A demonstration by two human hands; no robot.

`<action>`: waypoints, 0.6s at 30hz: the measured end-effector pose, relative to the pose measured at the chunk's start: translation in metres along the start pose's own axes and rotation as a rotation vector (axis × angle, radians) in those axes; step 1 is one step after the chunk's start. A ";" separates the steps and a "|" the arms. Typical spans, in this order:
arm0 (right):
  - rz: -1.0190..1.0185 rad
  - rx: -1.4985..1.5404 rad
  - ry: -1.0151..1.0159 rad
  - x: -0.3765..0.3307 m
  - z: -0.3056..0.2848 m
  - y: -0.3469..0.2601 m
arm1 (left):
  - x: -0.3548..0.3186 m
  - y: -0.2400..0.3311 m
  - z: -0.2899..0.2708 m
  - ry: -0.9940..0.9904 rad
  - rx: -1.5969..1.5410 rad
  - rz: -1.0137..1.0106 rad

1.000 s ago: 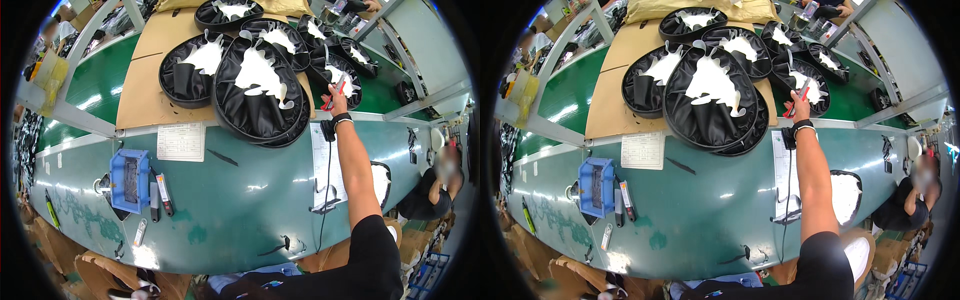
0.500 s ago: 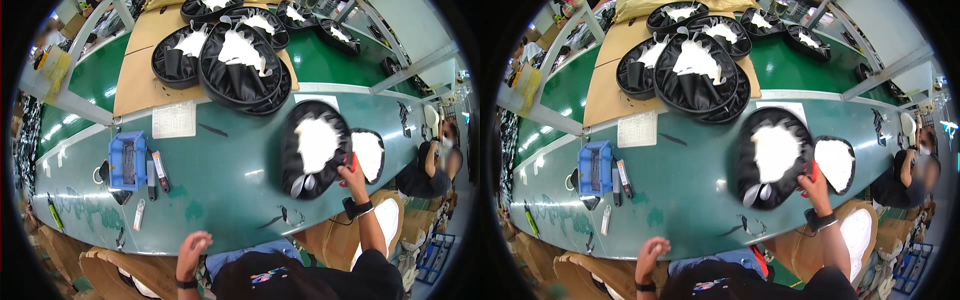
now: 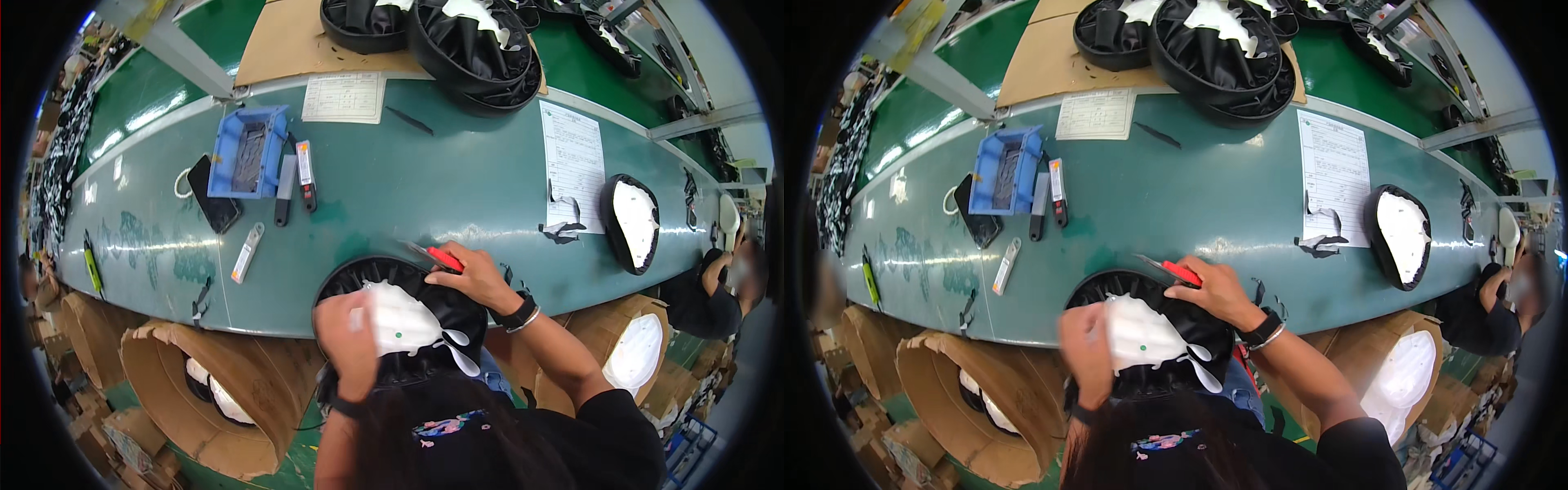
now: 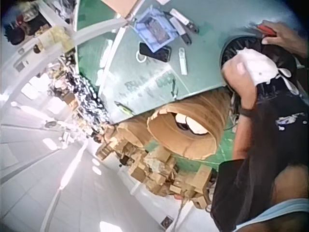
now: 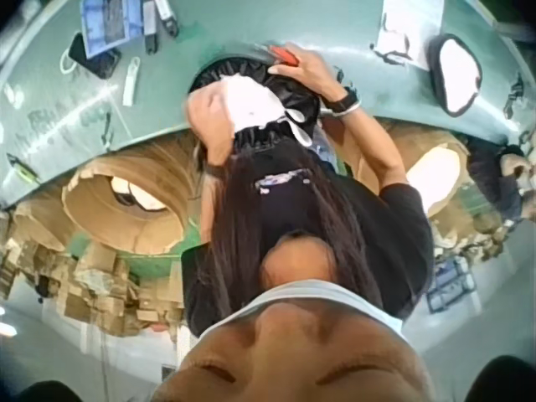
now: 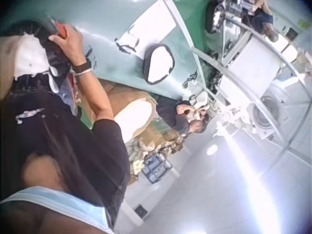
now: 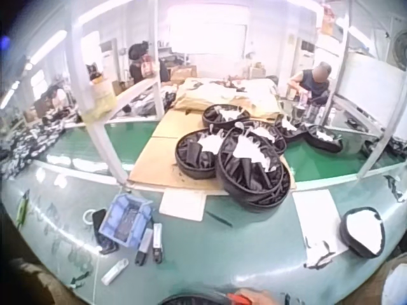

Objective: Upholstering bicycle seats by pulling leather tight over foam and plastic bases and securing them.

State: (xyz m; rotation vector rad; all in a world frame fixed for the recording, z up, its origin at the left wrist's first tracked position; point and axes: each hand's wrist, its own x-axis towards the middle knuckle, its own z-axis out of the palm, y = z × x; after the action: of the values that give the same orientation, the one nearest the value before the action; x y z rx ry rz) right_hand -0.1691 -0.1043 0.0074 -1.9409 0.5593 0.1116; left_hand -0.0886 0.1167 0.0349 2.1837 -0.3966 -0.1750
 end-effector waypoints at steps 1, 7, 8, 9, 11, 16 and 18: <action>0.000 -0.006 -0.010 -0.002 0.004 -0.004 | -0.001 0.016 0.015 -0.101 0.104 0.019; -0.343 -0.173 0.229 -0.033 0.001 -0.017 | -0.012 -0.005 0.070 -0.146 0.187 0.113; -0.285 -0.332 0.156 -0.048 -0.007 -0.022 | -0.012 -0.009 0.067 -0.177 0.090 0.119; -0.226 -0.489 0.085 -0.060 -0.015 -0.028 | -0.011 -0.010 0.062 -0.177 0.087 0.114; -0.194 -0.652 -0.031 -0.070 -0.022 -0.039 | -0.010 -0.008 0.054 -0.258 -0.192 -0.098; -0.296 -0.930 -0.178 -0.055 -0.010 -0.055 | -0.002 -0.003 0.056 -0.261 -0.138 -0.024; -0.278 -0.914 -0.170 -0.063 -0.010 -0.056 | -0.001 -0.005 0.054 -0.197 -0.108 -0.001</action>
State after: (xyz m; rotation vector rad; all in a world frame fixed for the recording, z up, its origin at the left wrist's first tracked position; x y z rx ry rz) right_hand -0.2026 -0.0741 0.0789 -2.8350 0.1004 0.4044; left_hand -0.1029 0.0795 -0.0012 2.0666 -0.4855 -0.4054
